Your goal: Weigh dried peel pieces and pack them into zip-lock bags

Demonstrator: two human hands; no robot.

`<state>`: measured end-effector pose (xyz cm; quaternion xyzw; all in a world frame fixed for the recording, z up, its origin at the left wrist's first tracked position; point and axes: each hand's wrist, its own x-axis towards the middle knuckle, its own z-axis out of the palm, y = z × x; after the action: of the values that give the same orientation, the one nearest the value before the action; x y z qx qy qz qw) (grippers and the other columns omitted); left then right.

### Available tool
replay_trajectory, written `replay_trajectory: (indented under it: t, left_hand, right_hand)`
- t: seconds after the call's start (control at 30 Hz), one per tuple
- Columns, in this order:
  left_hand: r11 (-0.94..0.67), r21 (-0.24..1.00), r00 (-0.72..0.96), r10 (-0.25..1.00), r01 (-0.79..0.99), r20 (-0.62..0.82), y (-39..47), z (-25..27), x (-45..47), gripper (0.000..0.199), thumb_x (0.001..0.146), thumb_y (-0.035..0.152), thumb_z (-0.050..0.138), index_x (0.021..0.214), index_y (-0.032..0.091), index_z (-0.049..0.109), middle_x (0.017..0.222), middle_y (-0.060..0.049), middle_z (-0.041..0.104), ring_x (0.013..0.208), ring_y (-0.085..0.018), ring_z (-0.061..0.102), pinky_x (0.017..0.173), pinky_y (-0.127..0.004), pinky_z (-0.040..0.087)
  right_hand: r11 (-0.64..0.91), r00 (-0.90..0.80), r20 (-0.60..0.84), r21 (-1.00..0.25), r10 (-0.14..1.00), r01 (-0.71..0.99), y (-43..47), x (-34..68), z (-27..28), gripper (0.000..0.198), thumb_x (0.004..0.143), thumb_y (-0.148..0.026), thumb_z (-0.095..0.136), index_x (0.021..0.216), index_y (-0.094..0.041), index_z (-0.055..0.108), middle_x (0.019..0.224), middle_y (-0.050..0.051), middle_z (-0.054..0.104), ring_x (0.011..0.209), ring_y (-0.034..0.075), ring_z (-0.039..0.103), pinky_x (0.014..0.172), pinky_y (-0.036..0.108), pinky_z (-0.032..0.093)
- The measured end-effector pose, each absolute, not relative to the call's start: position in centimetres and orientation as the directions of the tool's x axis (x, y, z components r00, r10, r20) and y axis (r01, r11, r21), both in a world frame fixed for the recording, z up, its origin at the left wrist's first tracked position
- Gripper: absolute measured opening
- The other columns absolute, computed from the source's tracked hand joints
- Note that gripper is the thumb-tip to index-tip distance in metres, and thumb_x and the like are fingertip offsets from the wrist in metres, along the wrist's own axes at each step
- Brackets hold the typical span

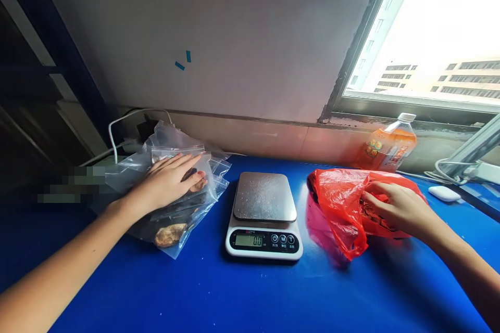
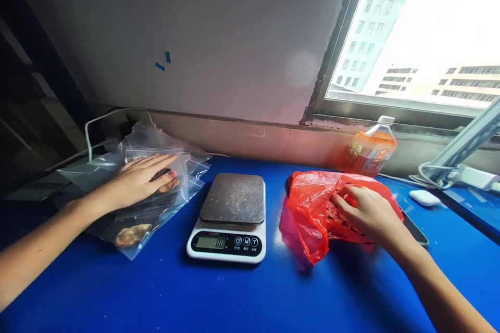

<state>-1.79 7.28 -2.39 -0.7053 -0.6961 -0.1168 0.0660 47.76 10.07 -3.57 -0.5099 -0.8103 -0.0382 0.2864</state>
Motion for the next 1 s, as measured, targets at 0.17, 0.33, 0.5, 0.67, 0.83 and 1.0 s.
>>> replay_trajectory:
  t: [0.17, 0.33, 0.5, 0.67, 0.83, 1.0]
  left_hand:
    - [-0.022, 0.078, 0.004, 0.973, 0.997, 0.233, 7.3, -2.9, -3.0, 0.080, 0.093, 0.060, 0.029, 0.157, 0.013, 0.027, 0.160, -0.011, 0.033, 0.149, -0.033, 0.029, 0.120, -0.052, 0.026]
    - [-0.022, 0.076, 0.004, 0.971, 0.997, 0.238, 7.6, -3.3, -2.8, 0.082, 0.092, 0.064, 0.028, 0.155, 0.012, 0.033, 0.159, -0.012, 0.034, 0.149, -0.032, 0.029, 0.121, -0.051, 0.024]
    - [-0.029, 0.085, 0.008, 0.972, 0.996, 0.235, 7.7, -3.3, -2.9, 0.083, 0.091, 0.067, 0.027, 0.151, 0.011, 0.040, 0.158, -0.013, 0.036, 0.148, -0.034, 0.030, 0.120, -0.053, 0.024]
    - [-0.056, 0.082, 0.034, 0.967, 0.995, 0.251, 7.8, -3.4, -2.8, 0.082, 0.091, 0.066, 0.028, 0.151, 0.011, 0.041, 0.158, -0.013, 0.038, 0.148, -0.034, 0.030, 0.120, -0.052, 0.024]
    - [-0.087, 0.084, 0.060, 0.956, 0.993, 0.286, 7.5, -3.3, -2.7, 0.074, 0.092, 0.063, 0.035, 0.148, 0.015, 0.046, 0.155, -0.014, 0.043, 0.145, -0.036, 0.035, 0.118, -0.053, 0.028]
    - [-0.115, 0.088, 0.078, 0.935, 0.989, 0.345, 7.4, -3.1, -2.4, 0.069, 0.092, 0.059, 0.040, 0.142, 0.013, 0.051, 0.150, -0.015, 0.049, 0.140, -0.036, 0.043, 0.114, -0.053, 0.034]
  right_hand:
    - [0.484, -0.349, 0.496, -0.174, 0.795, 0.857, 9.7, 47.0, -2.9, 0.008, 0.089, -0.028, 0.054, 0.082, -0.028, 0.058, 0.082, 0.011, 0.066, 0.074, 0.031, 0.065, 0.065, 0.045, 0.050]
    - [0.540, -0.359, 0.582, -0.168, 0.730, 0.825, 8.9, 46.1, -2.4, 0.032, 0.093, -0.023, 0.052, 0.124, -0.030, 0.053, 0.117, 0.018, 0.063, 0.107, 0.035, 0.064, 0.087, 0.051, 0.051]
    - [0.519, -0.348, 0.571, -0.163, 0.743, 0.839, 8.5, 46.3, -1.6, 0.014, 0.092, -0.024, 0.053, 0.106, -0.027, 0.056, 0.106, 0.016, 0.066, 0.099, 0.035, 0.064, 0.086, 0.051, 0.051]
    - [0.477, -0.315, 0.529, -0.201, 0.788, 0.855, 8.4, 47.1, -0.8, 0.011, 0.094, -0.024, 0.048, 0.100, -0.029, 0.055, 0.102, 0.015, 0.066, 0.093, 0.033, 0.065, 0.084, 0.047, 0.049]
    - [0.438, -0.290, 0.501, -0.206, 0.815, 0.875, 9.0, 47.8, -1.5, 0.007, 0.094, -0.026, 0.048, 0.092, -0.026, 0.055, 0.091, 0.014, 0.068, 0.082, 0.031, 0.066, 0.075, 0.043, 0.048]
    - [0.469, -0.336, 0.500, -0.166, 0.798, 0.867, 10.7, 48.7, -3.0, 0.017, 0.091, -0.030, 0.048, 0.082, -0.022, 0.058, 0.086, 0.013, 0.071, 0.077, 0.028, 0.066, 0.069, 0.039, 0.048]
